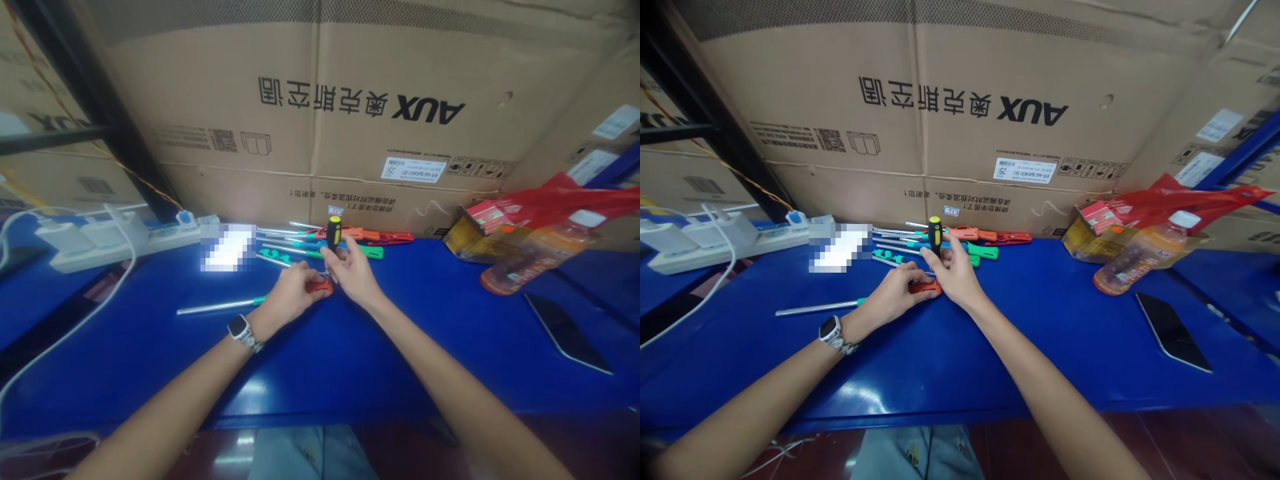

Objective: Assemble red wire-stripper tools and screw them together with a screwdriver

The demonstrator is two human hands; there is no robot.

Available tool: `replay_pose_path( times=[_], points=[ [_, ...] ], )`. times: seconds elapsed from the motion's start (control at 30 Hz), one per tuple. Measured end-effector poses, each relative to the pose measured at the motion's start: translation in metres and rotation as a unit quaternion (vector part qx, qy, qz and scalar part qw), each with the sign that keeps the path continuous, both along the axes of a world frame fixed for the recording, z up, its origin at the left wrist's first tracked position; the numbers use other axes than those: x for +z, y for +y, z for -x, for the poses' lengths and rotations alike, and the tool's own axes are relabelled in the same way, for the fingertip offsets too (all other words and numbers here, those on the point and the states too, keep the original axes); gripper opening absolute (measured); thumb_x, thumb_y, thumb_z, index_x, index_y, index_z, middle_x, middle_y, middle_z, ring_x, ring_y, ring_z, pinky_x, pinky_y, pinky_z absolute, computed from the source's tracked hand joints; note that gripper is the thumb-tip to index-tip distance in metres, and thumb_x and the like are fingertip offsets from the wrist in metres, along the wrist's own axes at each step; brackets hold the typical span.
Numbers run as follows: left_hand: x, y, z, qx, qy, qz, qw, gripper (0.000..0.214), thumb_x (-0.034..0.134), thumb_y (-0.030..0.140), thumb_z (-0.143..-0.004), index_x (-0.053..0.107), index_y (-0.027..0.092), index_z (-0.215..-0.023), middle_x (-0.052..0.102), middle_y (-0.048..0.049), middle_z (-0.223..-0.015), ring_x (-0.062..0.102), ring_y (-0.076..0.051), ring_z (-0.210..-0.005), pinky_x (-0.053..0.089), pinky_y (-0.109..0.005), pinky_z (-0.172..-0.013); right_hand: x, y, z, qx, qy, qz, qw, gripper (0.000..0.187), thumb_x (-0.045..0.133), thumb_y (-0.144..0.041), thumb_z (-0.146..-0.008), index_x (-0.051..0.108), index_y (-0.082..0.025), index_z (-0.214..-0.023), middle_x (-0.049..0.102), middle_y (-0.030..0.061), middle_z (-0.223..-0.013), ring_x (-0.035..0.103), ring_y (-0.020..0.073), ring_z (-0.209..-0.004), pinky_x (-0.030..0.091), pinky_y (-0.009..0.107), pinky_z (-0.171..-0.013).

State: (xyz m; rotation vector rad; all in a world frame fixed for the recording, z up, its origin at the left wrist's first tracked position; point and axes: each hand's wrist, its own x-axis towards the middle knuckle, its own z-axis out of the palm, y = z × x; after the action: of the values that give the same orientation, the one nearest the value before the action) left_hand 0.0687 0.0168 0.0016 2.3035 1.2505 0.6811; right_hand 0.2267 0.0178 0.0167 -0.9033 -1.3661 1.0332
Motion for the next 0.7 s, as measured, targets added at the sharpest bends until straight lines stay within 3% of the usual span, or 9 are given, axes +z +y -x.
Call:
replay_pose_path(
  times=[0.13,0.3,0.37,0.47,0.6,0.7],
  points=[
    [-0.002,0.001,0.0,0.004,0.002,-0.003,1.0,0.015,0.074,0.035,-0.083,0.077,0.024,-0.094,0.063,-0.0048,-0.088,0.058,-0.022,-0.087,0.047,-0.034,-0.081,0.004,-0.003,-0.01,0.073,-0.038,0.023,0.996,0.04,0.068,-0.057,-0.081,0.061,-0.019,-0.091,0.059,-0.0043,-0.065,0.048,0.0065,-0.044,0.04,0.022,-0.041],
    [-0.005,0.003,0.0,-0.003,-0.007,-0.011,1.0,0.015,0.074,0.034,-0.083,0.077,0.023,-0.093,0.063,-0.0051,-0.089,0.059,-0.023,-0.089,0.047,-0.034,-0.082,0.001,0.0,0.001,-0.004,0.004,0.02,1.0,0.051,0.084,-0.05,-0.066,0.04,-0.024,-0.073,0.066,-0.0035,-0.068,0.054,0.0103,-0.04,0.036,0.022,-0.034],
    [-0.005,0.003,0.001,-0.007,-0.002,-0.013,1.0,0.016,0.073,0.036,-0.084,0.077,0.024,-0.093,0.062,-0.0052,-0.088,0.058,-0.023,-0.087,0.046,-0.034,-0.08,-0.001,0.0,0.006,-0.031,0.006,0.025,0.999,0.054,0.084,-0.051,-0.066,0.037,-0.026,-0.076,0.065,-0.005,-0.064,0.054,0.0115,-0.038,0.039,0.024,-0.034],
    [-0.004,0.002,0.001,0.0,0.003,-0.011,1.0,0.018,0.072,0.038,-0.084,0.077,0.023,-0.092,0.06,-0.0049,-0.086,0.057,-0.022,-0.082,0.045,-0.034,-0.076,-0.002,-0.004,0.002,-0.044,-0.017,0.022,0.999,0.044,0.076,-0.054,-0.075,0.048,-0.025,-0.09,0.056,-0.0091,-0.054,0.049,0.0105,-0.036,0.04,0.024,-0.036],
    [-0.003,0.001,0.001,0.008,0.009,-0.01,1.0,0.019,0.072,0.04,-0.084,0.077,0.024,-0.093,0.059,-0.004,-0.085,0.058,-0.022,-0.083,0.043,-0.033,-0.074,-0.001,-0.01,-0.015,0.049,-0.014,0.016,0.999,0.045,0.059,-0.062,-0.086,0.055,-0.023,-0.108,0.061,-0.0055,-0.067,0.054,0.0094,-0.048,0.048,0.024,-0.048],
    [-0.003,0.001,0.001,0.01,0.009,-0.009,1.0,0.02,0.072,0.041,-0.084,0.077,0.024,-0.094,0.06,-0.004,-0.086,0.058,-0.022,-0.083,0.042,-0.034,-0.075,0.0,-0.009,-0.022,0.061,-0.01,0.019,0.998,0.042,0.065,-0.06,-0.083,0.059,-0.021,-0.097,0.064,-0.0023,-0.077,0.056,0.0087,-0.051,0.051,0.025,-0.052]
  ],
)
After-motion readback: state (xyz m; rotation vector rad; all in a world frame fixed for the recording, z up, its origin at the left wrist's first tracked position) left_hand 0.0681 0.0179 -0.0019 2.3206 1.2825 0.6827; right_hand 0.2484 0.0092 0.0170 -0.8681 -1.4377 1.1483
